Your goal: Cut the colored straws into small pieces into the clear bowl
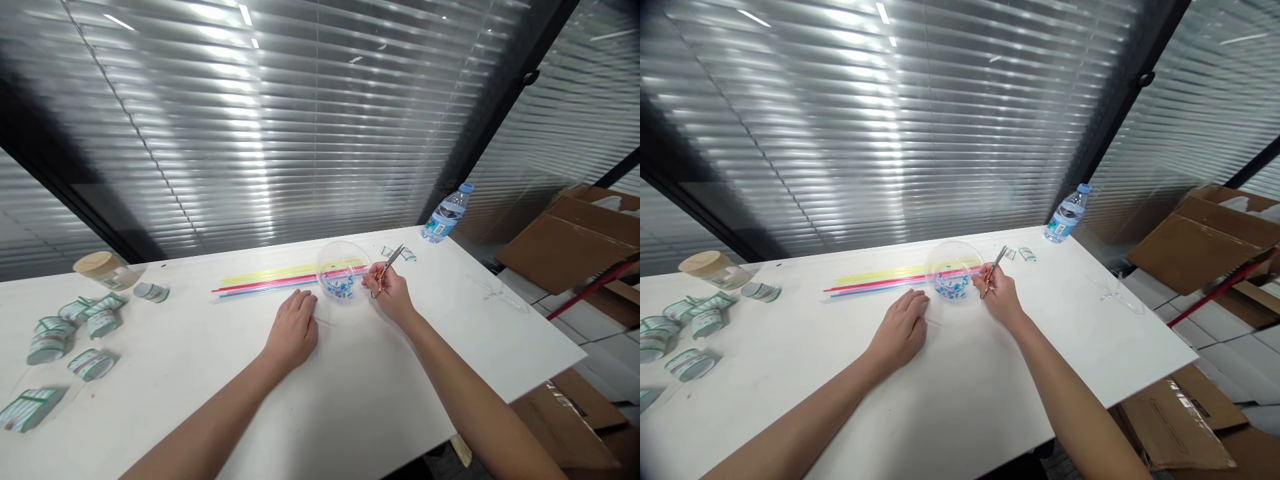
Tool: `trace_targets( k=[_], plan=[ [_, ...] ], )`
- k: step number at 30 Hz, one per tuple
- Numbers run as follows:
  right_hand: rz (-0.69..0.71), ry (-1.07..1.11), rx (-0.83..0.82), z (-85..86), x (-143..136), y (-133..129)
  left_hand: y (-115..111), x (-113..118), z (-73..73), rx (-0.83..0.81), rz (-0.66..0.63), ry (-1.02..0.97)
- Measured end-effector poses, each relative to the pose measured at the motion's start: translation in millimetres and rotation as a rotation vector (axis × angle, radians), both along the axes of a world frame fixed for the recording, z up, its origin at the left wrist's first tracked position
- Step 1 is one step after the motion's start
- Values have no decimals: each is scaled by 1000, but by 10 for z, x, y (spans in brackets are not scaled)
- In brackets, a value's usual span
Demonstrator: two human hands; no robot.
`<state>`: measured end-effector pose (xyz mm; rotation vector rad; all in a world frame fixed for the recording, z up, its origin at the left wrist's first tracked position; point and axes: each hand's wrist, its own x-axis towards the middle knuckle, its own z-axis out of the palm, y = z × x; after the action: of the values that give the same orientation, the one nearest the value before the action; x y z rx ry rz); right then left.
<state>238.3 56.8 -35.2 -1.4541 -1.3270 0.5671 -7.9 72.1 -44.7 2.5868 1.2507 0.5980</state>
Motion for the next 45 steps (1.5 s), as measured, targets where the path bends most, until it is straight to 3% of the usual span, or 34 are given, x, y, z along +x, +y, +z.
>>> trace_targets(
  k=[7,13,18,24,30,45],
  plan=[
    [-14,-13,-11,32,-26,-20,-27,4,178,-78,46,-205],
    [-20,-18,0,68,-39,-34,-38,-16,85,-48,171,-296],
    [2,89,-10,72,-44,-30,-11,-35,54,63,140,-302],
    [41,187,-6,77,-50,-25,-1,-30,97,-22,121,-247],
    [36,149,6,53,-33,-11,-14,-2,108,-73,96,-152],
    [27,105,32,3,3,-1,-17,19,28,-1,125,50]
  ],
)
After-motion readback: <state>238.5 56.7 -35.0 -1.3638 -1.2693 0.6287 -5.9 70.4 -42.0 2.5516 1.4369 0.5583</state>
